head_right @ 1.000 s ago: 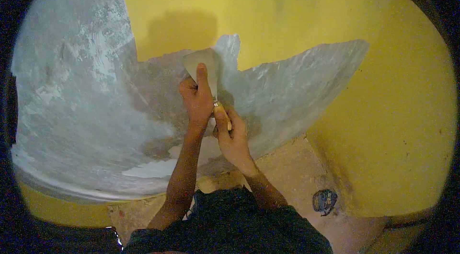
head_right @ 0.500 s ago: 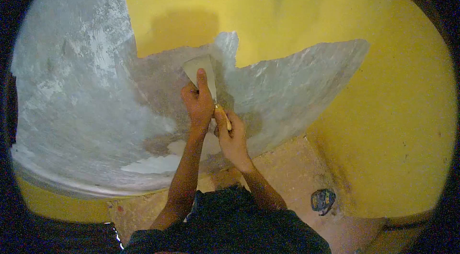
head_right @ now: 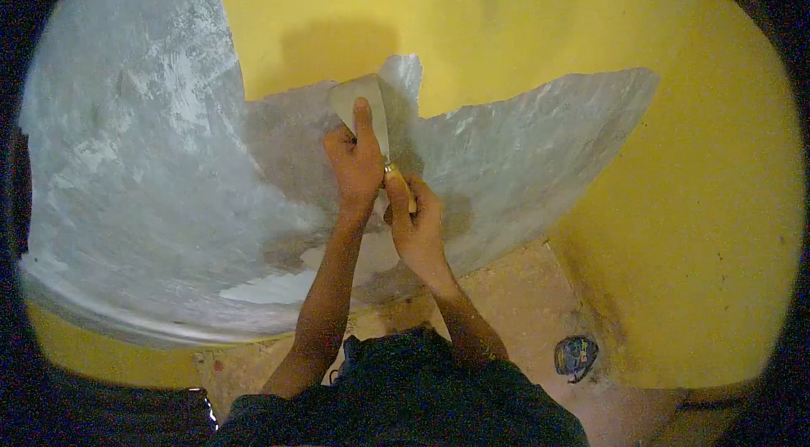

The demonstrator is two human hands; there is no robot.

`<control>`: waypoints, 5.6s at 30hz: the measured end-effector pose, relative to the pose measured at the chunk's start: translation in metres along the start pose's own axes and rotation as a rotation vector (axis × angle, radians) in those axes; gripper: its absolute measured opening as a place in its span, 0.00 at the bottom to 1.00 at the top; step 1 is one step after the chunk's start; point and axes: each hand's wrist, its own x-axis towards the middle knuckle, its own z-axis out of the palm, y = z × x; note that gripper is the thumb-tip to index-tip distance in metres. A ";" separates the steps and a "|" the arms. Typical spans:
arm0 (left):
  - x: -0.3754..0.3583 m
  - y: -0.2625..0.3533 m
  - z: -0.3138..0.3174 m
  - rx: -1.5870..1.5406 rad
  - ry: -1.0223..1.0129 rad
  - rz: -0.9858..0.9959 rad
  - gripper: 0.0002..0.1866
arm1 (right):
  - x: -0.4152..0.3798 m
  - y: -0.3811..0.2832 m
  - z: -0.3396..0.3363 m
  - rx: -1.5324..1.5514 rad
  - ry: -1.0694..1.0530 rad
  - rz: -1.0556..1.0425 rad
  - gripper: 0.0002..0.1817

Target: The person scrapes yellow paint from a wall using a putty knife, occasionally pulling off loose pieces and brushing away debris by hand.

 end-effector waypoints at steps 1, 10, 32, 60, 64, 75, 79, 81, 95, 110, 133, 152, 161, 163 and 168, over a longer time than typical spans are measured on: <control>-0.003 -0.003 -0.002 0.019 -0.002 -0.007 0.32 | 0.002 -0.001 0.000 0.029 -0.009 0.012 0.16; 0.002 0.001 0.003 0.038 -0.033 0.060 0.31 | 0.009 0.006 -0.001 0.006 0.014 -0.002 0.16; -0.010 -0.017 0.014 -0.064 0.062 -0.022 0.32 | 0.008 0.001 -0.018 -0.016 -0.034 0.039 0.18; -0.001 -0.005 -0.008 -0.100 0.000 -0.119 0.34 | 0.005 0.024 -0.007 -0.007 -0.094 -0.028 0.18; 0.006 0.000 -0.015 0.110 -0.050 -0.107 0.34 | 0.007 0.004 -0.002 0.018 -0.095 0.009 0.17; 0.005 0.001 -0.011 -0.109 0.005 -0.068 0.32 | 0.002 0.005 0.007 -0.076 -0.009 0.009 0.17; -0.013 -0.010 -0.019 -0.021 0.076 -0.013 0.32 | -0.015 0.021 0.011 -0.045 0.007 0.078 0.16; -0.006 -0.005 -0.017 -0.111 0.097 -0.020 0.32 | 0.000 0.019 0.012 -0.051 0.005 0.033 0.16; 0.009 -0.004 -0.026 0.020 -0.067 -0.136 0.29 | -0.005 0.003 0.022 0.000 0.021 0.013 0.15; 0.003 -0.002 -0.013 -0.161 0.009 0.020 0.29 | -0.008 0.009 0.023 0.035 0.035 0.042 0.17; 0.003 -0.004 -0.015 -0.039 0.028 -0.056 0.33 | -0.006 -0.005 0.017 0.046 -0.019 0.069 0.16; 0.001 -0.006 -0.005 -0.133 -0.002 -0.023 0.31 | -0.003 0.006 0.018 0.059 0.050 0.046 0.15; 0.006 -0.012 0.000 -0.100 0.007 0.007 0.31 | 0.002 0.000 0.013 0.111 0.021 0.103 0.15; 0.013 0.015 0.005 -0.082 0.001 -0.005 0.31 | 0.013 -0.013 0.012 0.077 0.058 0.041 0.15; 0.009 -0.004 -0.002 -0.015 -0.064 -0.075 0.28 | -0.005 -0.003 0.012 0.101 0.046 0.090 0.16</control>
